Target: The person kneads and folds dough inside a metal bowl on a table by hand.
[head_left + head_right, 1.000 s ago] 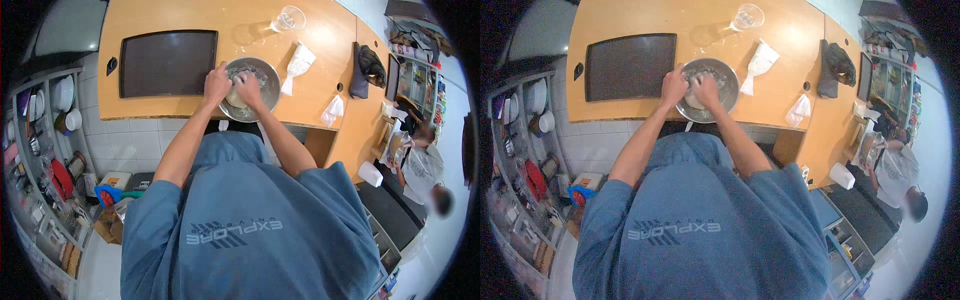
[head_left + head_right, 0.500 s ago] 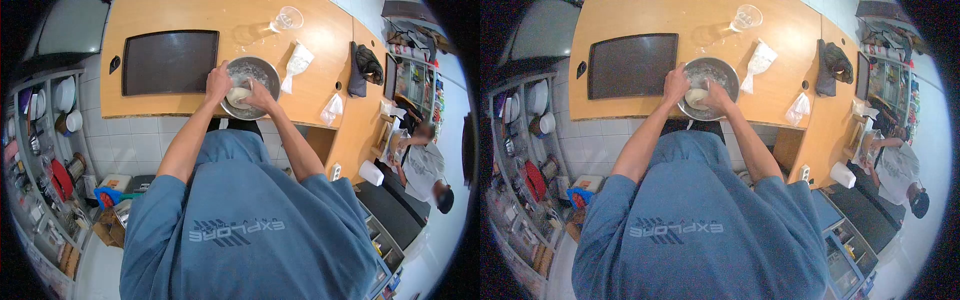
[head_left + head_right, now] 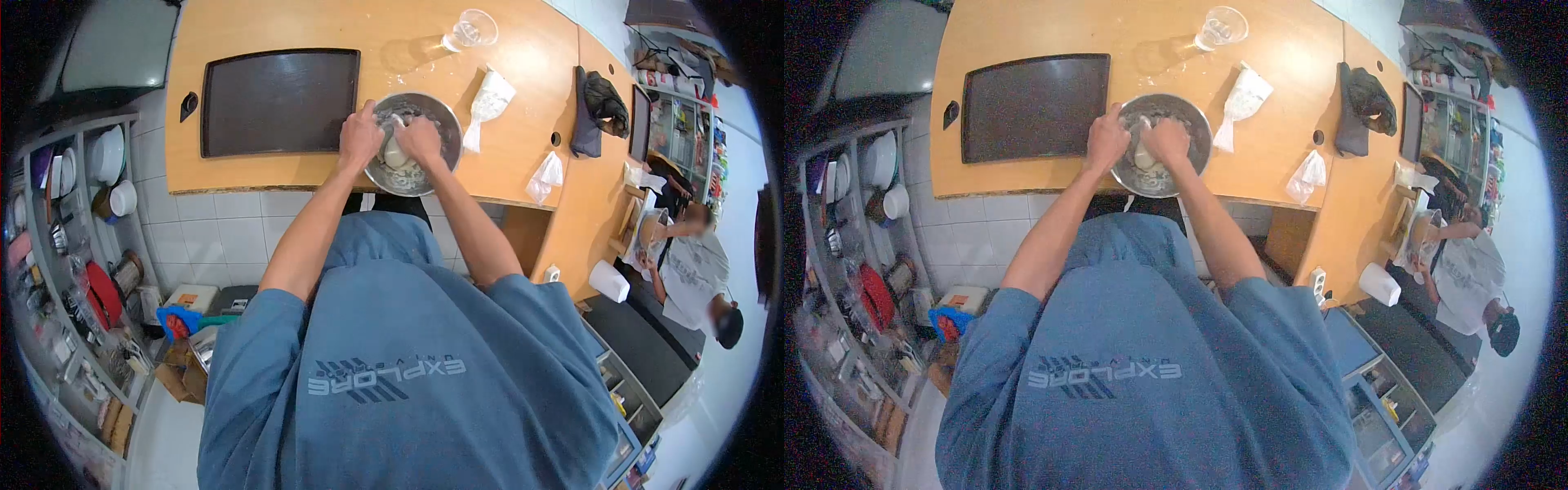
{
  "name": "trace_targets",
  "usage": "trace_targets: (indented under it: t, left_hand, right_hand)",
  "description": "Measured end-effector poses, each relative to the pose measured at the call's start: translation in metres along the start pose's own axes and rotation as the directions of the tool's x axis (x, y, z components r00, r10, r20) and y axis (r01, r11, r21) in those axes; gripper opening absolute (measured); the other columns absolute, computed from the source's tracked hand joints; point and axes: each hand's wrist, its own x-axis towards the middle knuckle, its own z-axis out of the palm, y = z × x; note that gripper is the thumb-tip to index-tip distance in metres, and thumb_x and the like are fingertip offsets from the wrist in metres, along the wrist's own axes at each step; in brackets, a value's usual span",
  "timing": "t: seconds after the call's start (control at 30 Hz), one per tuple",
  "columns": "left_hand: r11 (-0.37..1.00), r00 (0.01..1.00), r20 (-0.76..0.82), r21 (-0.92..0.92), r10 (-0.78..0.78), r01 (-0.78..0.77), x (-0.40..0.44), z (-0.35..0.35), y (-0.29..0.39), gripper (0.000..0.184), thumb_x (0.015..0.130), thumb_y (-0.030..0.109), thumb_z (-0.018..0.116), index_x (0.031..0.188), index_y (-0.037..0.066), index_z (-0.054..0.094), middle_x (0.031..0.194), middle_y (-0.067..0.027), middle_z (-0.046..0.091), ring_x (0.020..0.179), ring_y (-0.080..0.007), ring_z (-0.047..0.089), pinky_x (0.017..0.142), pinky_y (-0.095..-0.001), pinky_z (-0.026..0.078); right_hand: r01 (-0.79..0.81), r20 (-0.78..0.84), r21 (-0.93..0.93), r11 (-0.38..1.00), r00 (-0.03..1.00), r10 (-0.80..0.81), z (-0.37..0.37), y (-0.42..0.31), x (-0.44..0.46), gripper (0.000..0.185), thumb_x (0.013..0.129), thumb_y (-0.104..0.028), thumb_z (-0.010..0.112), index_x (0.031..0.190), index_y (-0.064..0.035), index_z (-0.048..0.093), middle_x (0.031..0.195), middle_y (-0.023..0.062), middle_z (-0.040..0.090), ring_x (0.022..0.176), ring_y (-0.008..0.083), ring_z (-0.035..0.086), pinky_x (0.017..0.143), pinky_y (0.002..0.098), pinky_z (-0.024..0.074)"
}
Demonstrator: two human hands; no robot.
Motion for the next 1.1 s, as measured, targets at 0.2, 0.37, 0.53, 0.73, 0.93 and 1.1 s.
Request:
trace_targets:
  t: [0.2,0.37,0.53,0.73,0.93,1.1]
  left_hand:
    - [1.0,0.999,0.028,0.014,-0.021,0.02,0.002,-0.002,0.003,0.021,0.087,0.005,0.059,0.108,0.002,0.06,0.093,-0.0283,0.07,0.09,-0.0492,0.067,0.075,-0.0574,0.054]
    - [1.0,1.0,0.004,-0.017,-0.008,0.008,0.002,0.0,0.003,0.02,0.088,0.007,0.059,0.107,0.001,0.06,0.092,-0.0284,0.07,0.089,-0.0489,0.067,0.075,-0.0573,0.054]
    - [0.999,0.997,0.067,-0.009,-0.036,0.036,0.006,-0.001,0.002,0.03,0.091,0.008,0.059,0.121,0.003,0.06,0.096,-0.031,0.069,0.093,-0.0503,0.066,0.078,-0.0576,0.052]
    - [1.0,0.999,0.054,-0.009,-0.001,0.001,0.004,0.002,-0.004,0.027,0.089,0.005,0.06,0.116,0.003,0.06,0.093,-0.0294,0.07,0.089,-0.0488,0.068,0.074,-0.0568,0.054]
    - [0.999,0.999,0.029,-0.007,-0.032,0.032,0.001,0.004,-0.003,0.029,0.088,0.005,0.058,0.117,0.004,0.06,0.094,-0.0286,0.07,0.09,-0.0493,0.067,0.077,-0.0569,0.053]
    - [0.999,0.999,0.013,-0.006,-0.033,0.033,0.001,0.005,-0.001,0.027,0.088,0.005,0.057,0.115,0.003,0.06,0.095,-0.0286,0.07,0.091,-0.0493,0.067,0.078,-0.057,0.053]
  right_hand:
    - [0.045,-0.293,0.082,0.996,0.956,-0.019,0.022,-0.023,-0.018,0.042,0.095,-0.037,0.056,0.096,0.0013,0.075,0.104,0.0281,0.069,0.098,0.0459,0.067,0.088,0.0561,0.0527]
    - [0.139,-0.414,-0.028,0.99,0.9,-0.138,0.039,-0.015,-0.01,0.035,0.092,-0.034,0.057,0.096,-0.0032,0.074,0.107,0.0196,0.069,0.093,0.0429,0.066,0.084,0.054,0.0536]
    - [0.128,-0.414,-0.042,0.991,0.9,-0.134,0.049,-0.012,0.0,0.033,0.091,-0.034,0.058,0.093,-0.0054,0.073,0.106,0.0173,0.07,0.092,0.04,0.067,0.08,0.0522,0.0542]
    - [0.155,-0.477,-0.041,0.987,0.865,-0.155,0.051,-0.007,0.009,0.031,0.09,-0.033,0.059,0.09,-0.0052,0.073,0.096,0.0187,0.07,0.083,0.041,0.068,0.077,0.0514,0.0545]
    - [0.033,-0.019,0.336,0.941,0.999,-0.029,0.001,0.004,0.01,0.047,0.099,-0.041,0.054,0.095,0.0013,0.074,0.102,0.0263,0.07,0.097,0.0465,0.066,0.084,0.0522,0.0519]
    - [0.269,-0.062,0.271,0.924,0.963,-0.261,-0.026,0.005,0.01,0.048,0.104,-0.042,0.048,0.109,0.0003,0.071,0.097,0.0284,0.07,0.098,0.049,0.066,0.089,0.0543,0.0501]
